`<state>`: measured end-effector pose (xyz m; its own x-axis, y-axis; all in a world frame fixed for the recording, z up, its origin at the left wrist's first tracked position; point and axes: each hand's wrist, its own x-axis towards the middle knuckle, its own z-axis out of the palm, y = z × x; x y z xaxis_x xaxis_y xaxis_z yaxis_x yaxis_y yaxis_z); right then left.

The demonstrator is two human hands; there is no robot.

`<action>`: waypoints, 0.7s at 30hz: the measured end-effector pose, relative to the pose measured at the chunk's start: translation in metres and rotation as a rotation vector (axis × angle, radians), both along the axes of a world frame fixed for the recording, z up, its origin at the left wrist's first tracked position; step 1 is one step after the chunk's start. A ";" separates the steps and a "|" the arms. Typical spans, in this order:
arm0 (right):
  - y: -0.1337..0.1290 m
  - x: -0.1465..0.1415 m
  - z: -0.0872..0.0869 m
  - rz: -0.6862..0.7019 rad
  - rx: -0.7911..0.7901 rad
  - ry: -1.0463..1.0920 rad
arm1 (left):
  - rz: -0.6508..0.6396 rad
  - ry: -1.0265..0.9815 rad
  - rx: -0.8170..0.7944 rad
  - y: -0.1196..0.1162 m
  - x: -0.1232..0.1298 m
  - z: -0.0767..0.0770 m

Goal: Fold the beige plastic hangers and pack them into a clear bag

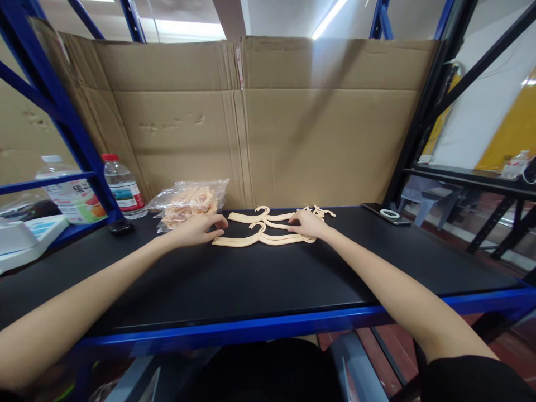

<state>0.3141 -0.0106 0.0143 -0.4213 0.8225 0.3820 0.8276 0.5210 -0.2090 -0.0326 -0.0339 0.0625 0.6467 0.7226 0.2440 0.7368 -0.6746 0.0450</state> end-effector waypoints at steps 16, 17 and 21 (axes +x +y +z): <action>-0.003 0.001 0.005 -0.030 0.100 0.298 | 0.023 -0.150 0.075 0.004 0.001 -0.003; -0.004 0.001 0.006 -0.026 0.133 0.321 | 0.026 -0.187 0.094 0.004 0.001 -0.003; -0.013 0.000 0.016 0.010 0.242 0.412 | 0.006 -0.331 0.241 0.003 0.004 0.000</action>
<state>0.3146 -0.0238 0.0301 -0.2022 0.6858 0.6992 0.6961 0.6028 -0.3899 -0.0283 -0.0306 0.0620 0.5005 0.6231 0.6010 0.7133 -0.6902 0.1215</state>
